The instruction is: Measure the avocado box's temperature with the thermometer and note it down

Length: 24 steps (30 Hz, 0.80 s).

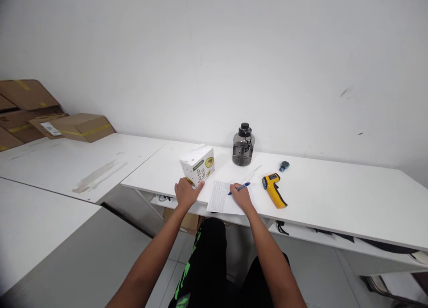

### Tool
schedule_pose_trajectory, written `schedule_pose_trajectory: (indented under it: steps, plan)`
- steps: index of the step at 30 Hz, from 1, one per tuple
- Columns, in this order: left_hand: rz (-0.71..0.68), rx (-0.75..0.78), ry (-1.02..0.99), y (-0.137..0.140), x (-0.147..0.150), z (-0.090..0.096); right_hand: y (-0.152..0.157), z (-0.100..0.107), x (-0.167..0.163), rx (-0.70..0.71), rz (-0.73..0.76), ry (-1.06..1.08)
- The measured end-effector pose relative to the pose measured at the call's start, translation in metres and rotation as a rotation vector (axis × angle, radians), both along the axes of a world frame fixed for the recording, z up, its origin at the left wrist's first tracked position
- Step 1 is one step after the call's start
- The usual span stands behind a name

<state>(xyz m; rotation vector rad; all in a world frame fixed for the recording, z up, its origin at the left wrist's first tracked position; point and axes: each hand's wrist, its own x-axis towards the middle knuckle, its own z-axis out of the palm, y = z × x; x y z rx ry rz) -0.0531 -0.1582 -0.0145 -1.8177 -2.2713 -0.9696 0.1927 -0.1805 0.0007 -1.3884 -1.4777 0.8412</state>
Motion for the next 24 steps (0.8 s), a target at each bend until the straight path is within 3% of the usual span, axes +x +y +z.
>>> schedule_pose_trajectory:
  steps: [13,24]
  plan:
    - [0.009,-0.022,-0.008,-0.0009,0.0017,0.0020,0.0009,-0.0017,0.0001,-0.011,0.023,0.023]
    - [0.009,-0.026,0.007,0.0008,-0.0001,-0.0003,-0.0018,0.0028,0.0035,0.004,-0.080,0.120]
